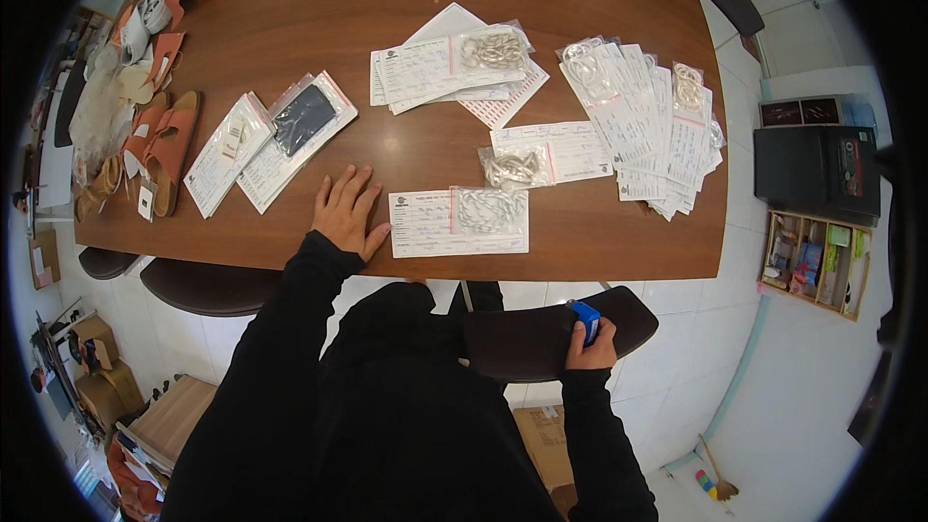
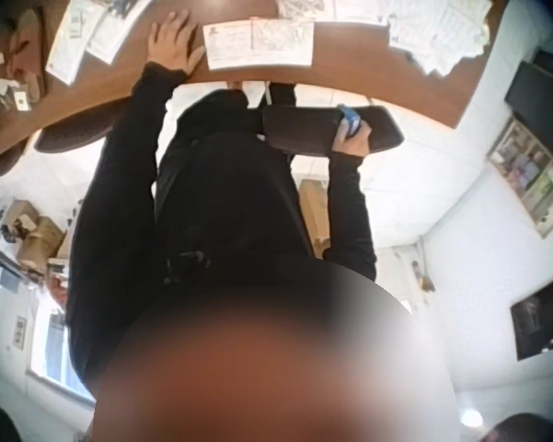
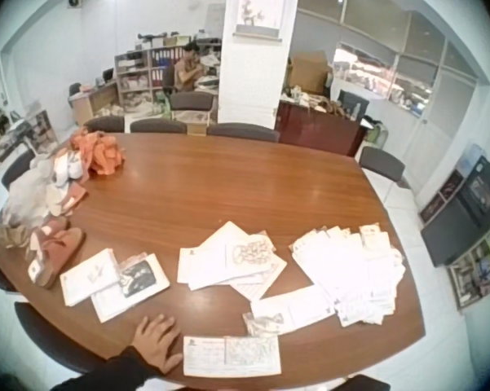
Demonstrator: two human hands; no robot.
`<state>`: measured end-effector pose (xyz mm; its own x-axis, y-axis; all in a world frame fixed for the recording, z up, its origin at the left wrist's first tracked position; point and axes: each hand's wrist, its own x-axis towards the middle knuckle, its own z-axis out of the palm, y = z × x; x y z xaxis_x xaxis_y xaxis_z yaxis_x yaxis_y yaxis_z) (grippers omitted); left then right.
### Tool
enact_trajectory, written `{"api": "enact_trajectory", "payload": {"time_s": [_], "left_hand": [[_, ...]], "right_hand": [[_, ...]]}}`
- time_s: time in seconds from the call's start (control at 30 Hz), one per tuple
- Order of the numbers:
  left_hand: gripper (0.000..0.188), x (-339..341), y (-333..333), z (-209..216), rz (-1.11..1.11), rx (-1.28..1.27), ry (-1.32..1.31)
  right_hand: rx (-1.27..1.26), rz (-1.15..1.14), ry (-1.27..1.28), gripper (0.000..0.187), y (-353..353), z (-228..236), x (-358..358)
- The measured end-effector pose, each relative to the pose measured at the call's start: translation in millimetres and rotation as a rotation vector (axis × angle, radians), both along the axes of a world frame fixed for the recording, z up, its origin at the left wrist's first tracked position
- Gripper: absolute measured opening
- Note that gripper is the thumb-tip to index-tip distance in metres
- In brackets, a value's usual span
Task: The person stamps multiple documents and small plastic-wrapped items on a red stool and then on a wooden table. They use a blue handheld stamp to mark each item and place the stamped items into separate piles.
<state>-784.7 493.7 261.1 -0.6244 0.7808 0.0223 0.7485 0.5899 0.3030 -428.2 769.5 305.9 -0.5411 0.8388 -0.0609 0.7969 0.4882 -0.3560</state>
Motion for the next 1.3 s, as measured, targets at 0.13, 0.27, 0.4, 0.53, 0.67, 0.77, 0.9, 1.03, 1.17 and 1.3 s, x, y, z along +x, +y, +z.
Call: {"api": "enact_trajectory", "payload": {"time_s": [0.13,0.27,0.4,0.53,0.67,0.77,0.9,1.03,1.17,1.3], "left_hand": [[0.061,-1.5,-0.4,-2.1,-0.006,0.015,0.029],[0.061,-1.2,-1.2,-4.3,-0.010,0.008,0.031],[0.060,-0.7,-0.5,-3.3,-0.012,0.013,0.032],[0.060,-0.8,0.1,-2.8,-0.014,0.012,0.033],[0.060,-0.6,-0.4,-2.5,-0.012,0.015,0.030],[0.060,-0.6,-0.6,-2.0,-0.011,0.015,0.030],[0.059,-0.8,-0.8,-1.6,-0.011,0.018,0.035],[0.059,-0.9,-1.1,-1.8,-0.010,0.017,0.036],[0.059,-1.2,-1.4,-2.3,-0.005,0.030,0.029],[0.059,-1.2,-1.9,-2.3,-0.008,0.040,0.036]], "right_hand": [[0.009,0.002,0.012,0.040,1.7,-1.9,2.2],[0.010,0.009,0.040,0.040,1.4,-3.8,4.8],[0.012,0.006,0.075,0.040,0.6,-4.6,6.4],[0.006,-0.007,0.088,0.040,0.9,-4.8,5.9],[0.003,-0.010,0.073,0.040,0.9,-4.4,4.8],[0.017,-0.010,0.068,0.040,0.6,-3.8,4.2],[0.008,-0.027,0.049,0.040,-0.3,-2.7,3.2],[-0.009,-0.038,0.039,0.040,-0.3,-2.0,2.8],[-0.003,-0.018,0.040,0.040,0.1,-3.1,3.0],[0.005,-0.009,0.026,0.040,0.4,-4.0,3.6]]}}
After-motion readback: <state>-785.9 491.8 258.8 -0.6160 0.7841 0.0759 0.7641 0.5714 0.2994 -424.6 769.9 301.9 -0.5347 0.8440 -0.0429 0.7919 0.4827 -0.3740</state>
